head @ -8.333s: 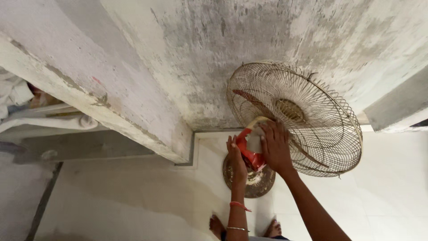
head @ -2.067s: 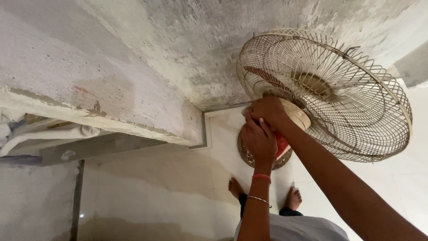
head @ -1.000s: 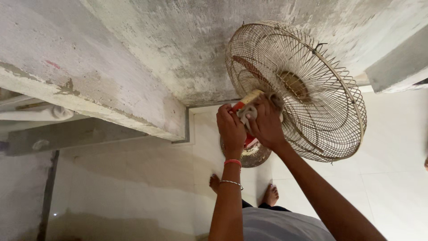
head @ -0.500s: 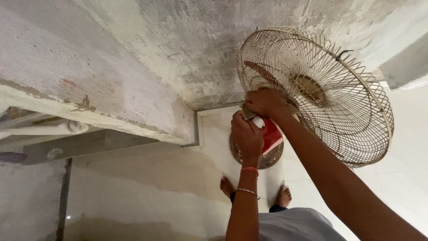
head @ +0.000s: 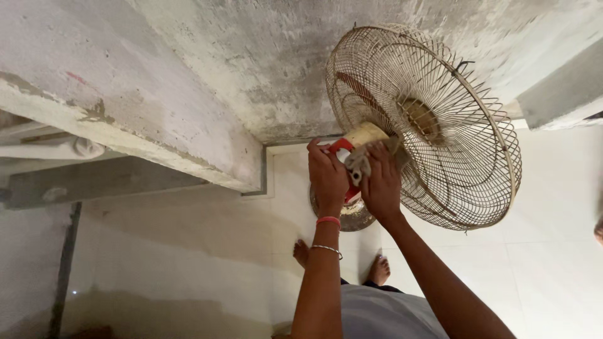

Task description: The person cleans a ceiling-mounted electric fan using a cloth. They wipe the metal wire cage and the red motor housing, moving around the fan to clean different sections.

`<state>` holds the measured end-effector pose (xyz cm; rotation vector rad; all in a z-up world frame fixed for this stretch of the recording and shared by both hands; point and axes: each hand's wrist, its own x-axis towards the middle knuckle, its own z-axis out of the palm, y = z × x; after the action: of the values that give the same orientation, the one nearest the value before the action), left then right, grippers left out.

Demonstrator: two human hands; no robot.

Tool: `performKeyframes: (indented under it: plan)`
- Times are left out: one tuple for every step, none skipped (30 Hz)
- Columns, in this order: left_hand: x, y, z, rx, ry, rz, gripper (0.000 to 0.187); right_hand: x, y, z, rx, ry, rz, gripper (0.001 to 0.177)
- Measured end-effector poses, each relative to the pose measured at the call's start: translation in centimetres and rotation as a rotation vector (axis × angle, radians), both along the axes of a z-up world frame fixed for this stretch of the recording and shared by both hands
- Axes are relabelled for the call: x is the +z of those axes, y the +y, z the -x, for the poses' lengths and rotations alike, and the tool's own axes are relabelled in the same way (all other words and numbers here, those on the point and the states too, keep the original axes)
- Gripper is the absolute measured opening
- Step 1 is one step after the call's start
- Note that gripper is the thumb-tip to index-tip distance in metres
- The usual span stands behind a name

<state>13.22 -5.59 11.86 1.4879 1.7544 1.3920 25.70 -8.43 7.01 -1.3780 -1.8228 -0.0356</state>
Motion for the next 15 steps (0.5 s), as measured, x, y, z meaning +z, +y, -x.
performKeyframes:
  plan:
    - [-0.3,0.0,0.0,0.004,-0.009,-0.016,0.032,-0.9,-1.0,-0.5,0.009,0.001,-0.024,0.040]
    - [-0.6,0.0,0.0,0.009,-0.017,-0.033,0.032,-1.7,-1.9,-1.0,0.024,0.017,-0.022,0.040]
    - [-0.9,0.2,0.1,0.005,-0.015,-0.053,0.033,-2.3,-2.5,-1.4,0.041,0.033,-0.020,0.041]
    - [-1.3,0.3,0.1,0.002,-0.012,-0.074,0.033,-2.8,-3.1,-1.7,0.058,0.048,-0.018,0.041]
    - [-1.5,0.5,0.1,-0.004,-0.009,-0.097,0.033,-3.0,-3.4,-1.9,0.060,0.057,0.011,0.042]
    - [-1.8,0.7,0.0,0.008,-0.012,-0.097,0.032,-2.9,-3.7,-2.0,0.063,0.065,0.039,0.042]
    - [-1.9,0.7,0.0,0.018,-0.015,-0.095,0.031,-2.7,-3.8,-1.9,0.063,0.074,0.070,0.042]
    - [-2.0,0.8,-0.1,0.028,-0.018,-0.093,0.030,-2.1,-3.5,-1.6,0.070,0.025,0.055,0.045]
    - [-2.0,0.8,-0.1,0.030,-0.034,-0.091,0.030,-1.3,-3.1,-1.4,0.073,-0.022,0.040,0.047]
    - [-2.0,0.9,-0.2,0.031,-0.050,-0.089,0.029,-0.3,-2.5,-1.2,0.076,-0.070,0.025,0.050]
    - [-1.8,0.9,-0.2,0.031,-0.065,-0.087,0.028,0.8,-1.4,-1.1,0.103,-0.091,0.032,0.049]
    - [-1.6,0.8,-0.3,0.041,-0.058,-0.079,0.030,1.9,0.1,-0.9,0.130,-0.111,0.040,0.048]
    - [-1.5,0.6,-0.3,0.048,-0.048,-0.067,0.031,2.9,1.5,-0.6,0.155,-0.129,0.051,0.047]
    - [-1.3,0.4,-0.4,0.055,-0.038,-0.056,0.033,3.9,3.0,-0.5,0.177,-0.129,0.153,0.044]
    - [-1.2,0.3,-0.3,0.037,-0.062,-0.056,0.032,4.6,4.4,-0.6,0.199,-0.129,0.257,0.041]
